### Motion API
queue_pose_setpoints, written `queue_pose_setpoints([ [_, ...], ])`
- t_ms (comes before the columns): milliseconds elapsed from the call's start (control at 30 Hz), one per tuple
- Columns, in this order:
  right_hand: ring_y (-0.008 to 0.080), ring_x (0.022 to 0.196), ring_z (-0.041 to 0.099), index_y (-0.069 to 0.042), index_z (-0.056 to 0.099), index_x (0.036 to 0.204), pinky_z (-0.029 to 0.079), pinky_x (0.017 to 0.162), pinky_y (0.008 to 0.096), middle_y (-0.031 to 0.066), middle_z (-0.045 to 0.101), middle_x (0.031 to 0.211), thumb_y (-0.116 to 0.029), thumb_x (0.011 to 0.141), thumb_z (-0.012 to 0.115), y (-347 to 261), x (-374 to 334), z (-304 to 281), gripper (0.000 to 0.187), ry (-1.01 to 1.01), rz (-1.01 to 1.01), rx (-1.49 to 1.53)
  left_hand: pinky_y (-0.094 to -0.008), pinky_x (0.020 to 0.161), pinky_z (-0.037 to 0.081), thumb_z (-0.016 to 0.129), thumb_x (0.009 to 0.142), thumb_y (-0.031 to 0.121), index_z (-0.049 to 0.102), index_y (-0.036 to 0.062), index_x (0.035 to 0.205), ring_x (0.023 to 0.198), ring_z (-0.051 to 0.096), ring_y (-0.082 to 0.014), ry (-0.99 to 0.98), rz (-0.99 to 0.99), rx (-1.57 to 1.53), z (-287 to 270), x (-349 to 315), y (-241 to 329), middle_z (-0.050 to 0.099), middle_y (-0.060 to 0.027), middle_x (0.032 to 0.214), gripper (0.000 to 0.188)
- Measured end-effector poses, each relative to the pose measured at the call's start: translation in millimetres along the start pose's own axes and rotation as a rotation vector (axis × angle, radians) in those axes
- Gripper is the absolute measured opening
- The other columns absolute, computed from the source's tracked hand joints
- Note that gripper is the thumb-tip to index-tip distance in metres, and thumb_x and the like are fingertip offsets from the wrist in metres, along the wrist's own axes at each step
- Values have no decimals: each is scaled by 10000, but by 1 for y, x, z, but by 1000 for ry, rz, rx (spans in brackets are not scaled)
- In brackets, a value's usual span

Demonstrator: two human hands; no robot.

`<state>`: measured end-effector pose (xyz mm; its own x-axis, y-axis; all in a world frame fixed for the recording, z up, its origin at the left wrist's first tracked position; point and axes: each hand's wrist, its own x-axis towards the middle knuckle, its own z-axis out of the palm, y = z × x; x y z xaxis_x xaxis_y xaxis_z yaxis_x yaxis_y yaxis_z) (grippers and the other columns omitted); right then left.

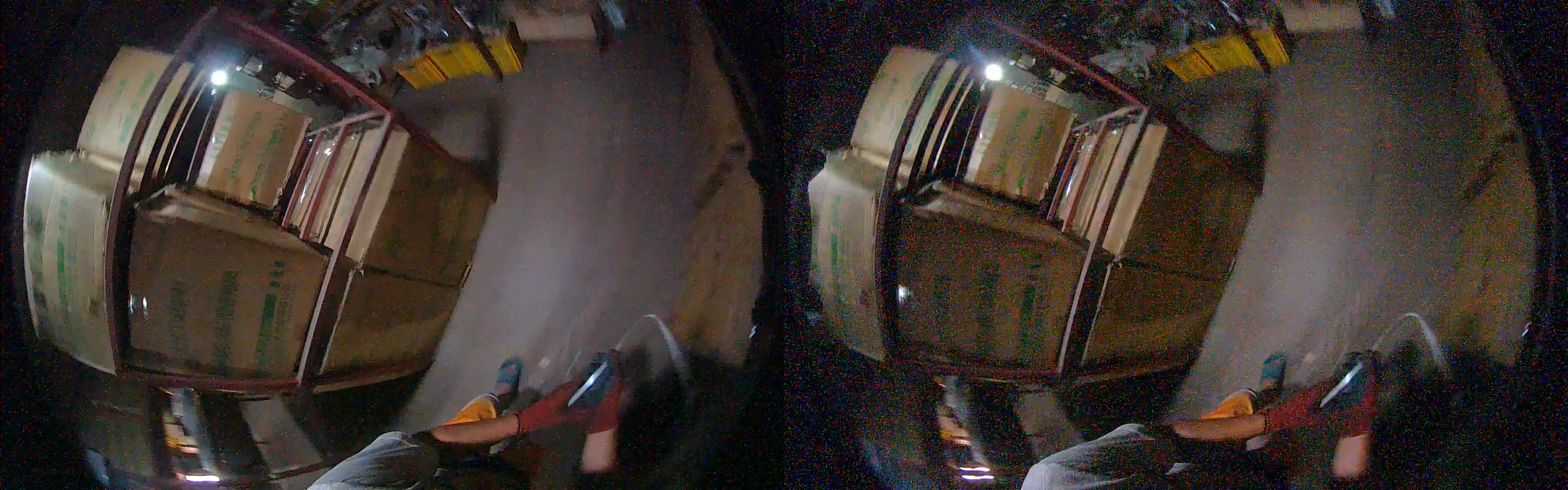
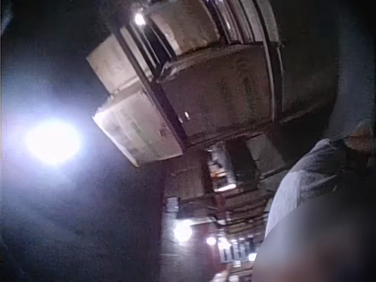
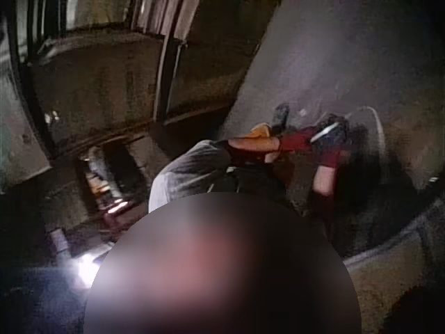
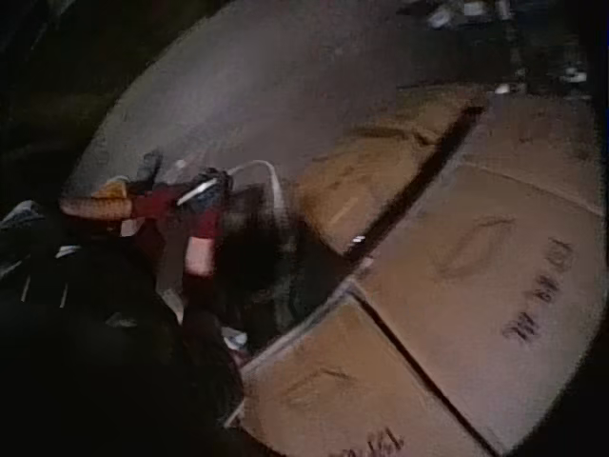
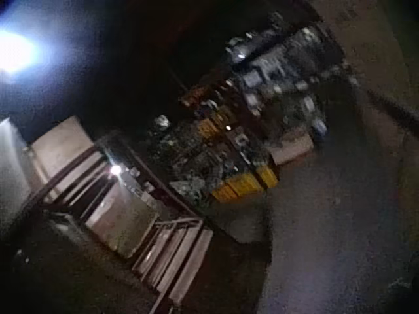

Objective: The person walks through a warehouse, picks up a yellow crate, and then uses a box cutter to cut open several cardboard boxes. They slice through tape and plastic straps, then flatten the boxes.

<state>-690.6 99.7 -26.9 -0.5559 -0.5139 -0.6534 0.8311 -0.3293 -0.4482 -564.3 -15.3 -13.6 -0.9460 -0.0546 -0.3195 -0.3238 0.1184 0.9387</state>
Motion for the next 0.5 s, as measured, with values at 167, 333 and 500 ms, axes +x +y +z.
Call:
queue_pose_setpoints([
  [167,185,837,634,-130,611,1174,536,699,352,44,665,993,-423,1000,576,-122,16,102,342,162,-375,-146,-421,970,475,640,964,442,563,47,1368,1089,639,-284,-6,-73,-6,-63,65,53,685,-187,1143,571],
  [333,186,833,635,-127,620,1159,534,700,350,40,667,982,-419,1000,578,-200,77,187,335,141,-519,-275,-413,1028,450,587,995,475,610,81,1336,1135,629,-306,152,-29,172,-173,129,79,670,-197,1180,522],
  [500,186,829,637,-124,630,1144,531,701,348,36,670,971,-414,1000,579,-230,153,226,328,95,-324,-390,-418,1146,359,458,1040,497,482,100,1460,1339,481,-314,42,110,-137,-272,227,129,521,-185,1442,578],
])
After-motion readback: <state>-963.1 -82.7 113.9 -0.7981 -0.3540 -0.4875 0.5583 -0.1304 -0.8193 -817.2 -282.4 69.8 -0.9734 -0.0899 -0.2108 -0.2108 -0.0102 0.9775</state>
